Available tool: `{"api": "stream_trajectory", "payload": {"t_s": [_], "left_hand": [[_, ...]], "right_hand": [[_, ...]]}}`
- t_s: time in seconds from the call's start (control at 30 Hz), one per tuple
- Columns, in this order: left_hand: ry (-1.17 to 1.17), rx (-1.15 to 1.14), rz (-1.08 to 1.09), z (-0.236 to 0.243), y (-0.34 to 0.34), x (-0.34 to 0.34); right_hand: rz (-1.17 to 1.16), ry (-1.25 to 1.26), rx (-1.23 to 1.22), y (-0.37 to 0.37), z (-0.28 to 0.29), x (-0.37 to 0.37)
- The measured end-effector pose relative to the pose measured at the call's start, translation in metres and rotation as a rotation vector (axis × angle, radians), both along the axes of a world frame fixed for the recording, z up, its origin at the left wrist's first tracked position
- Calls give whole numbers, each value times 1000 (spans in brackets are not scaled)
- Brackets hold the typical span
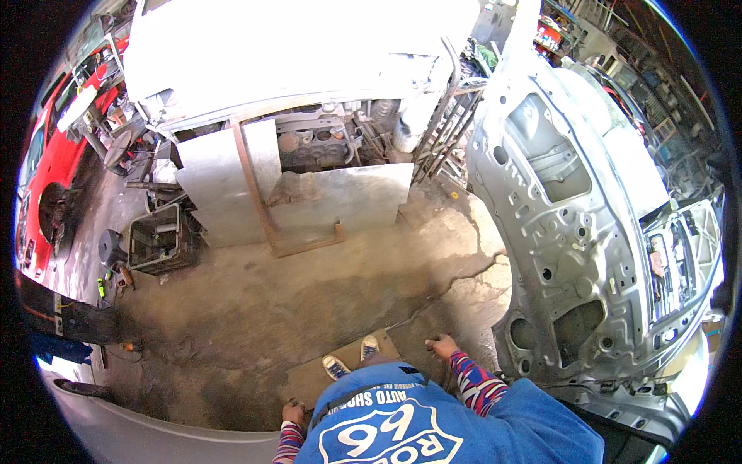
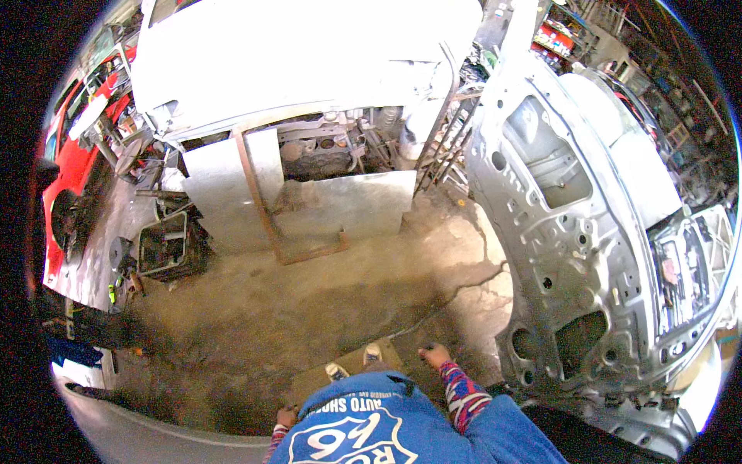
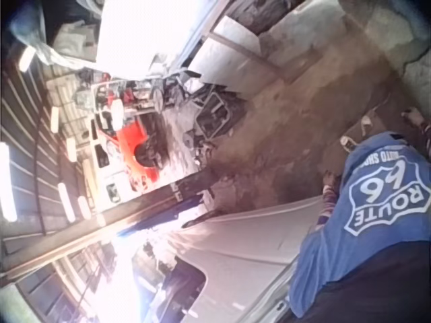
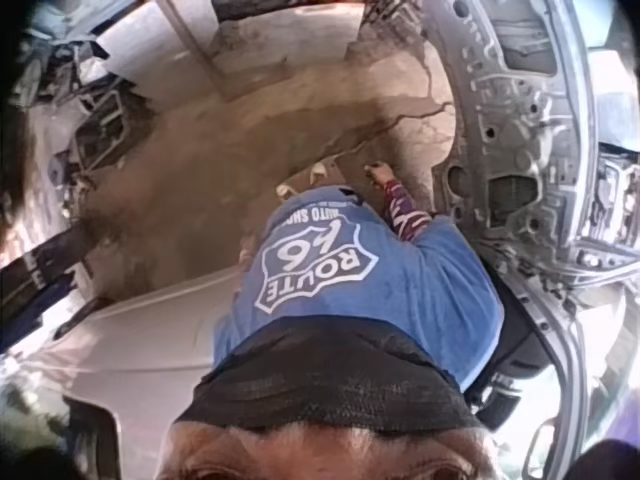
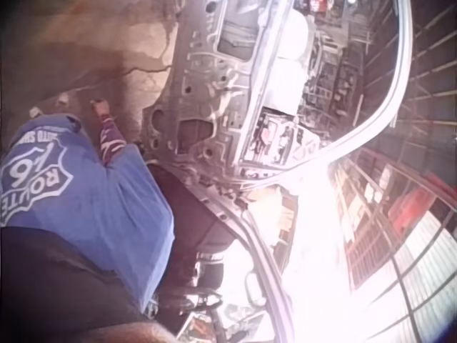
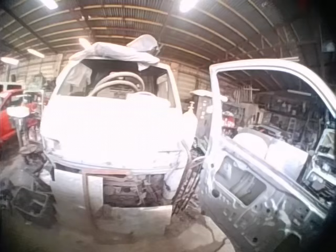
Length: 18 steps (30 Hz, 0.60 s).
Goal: The person works on a silver car door in a garage, using a screwdriver to remove screws from the door's interior trim. They then remove the door panel and place it on the floor.
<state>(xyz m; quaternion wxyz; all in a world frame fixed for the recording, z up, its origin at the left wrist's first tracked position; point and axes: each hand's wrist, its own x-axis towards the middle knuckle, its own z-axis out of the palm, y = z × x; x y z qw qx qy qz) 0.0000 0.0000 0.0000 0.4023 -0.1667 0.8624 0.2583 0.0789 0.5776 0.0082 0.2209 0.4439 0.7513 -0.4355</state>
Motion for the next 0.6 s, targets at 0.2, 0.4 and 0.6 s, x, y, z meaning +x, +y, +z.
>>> {"api": "stream_trajectory", "payload": {"t_s": [0.2,0.4,0.6], "left_hand": [[70,117,-103,15,62,-47],[1,177,157,18,107,-99],[-65,117,9,-29,127,-135]], "right_hand": [[-319,163,-45,41,11,26],[-391,260,-69,55,76,-45],[-81,491,-153,62,126,-250]]}}
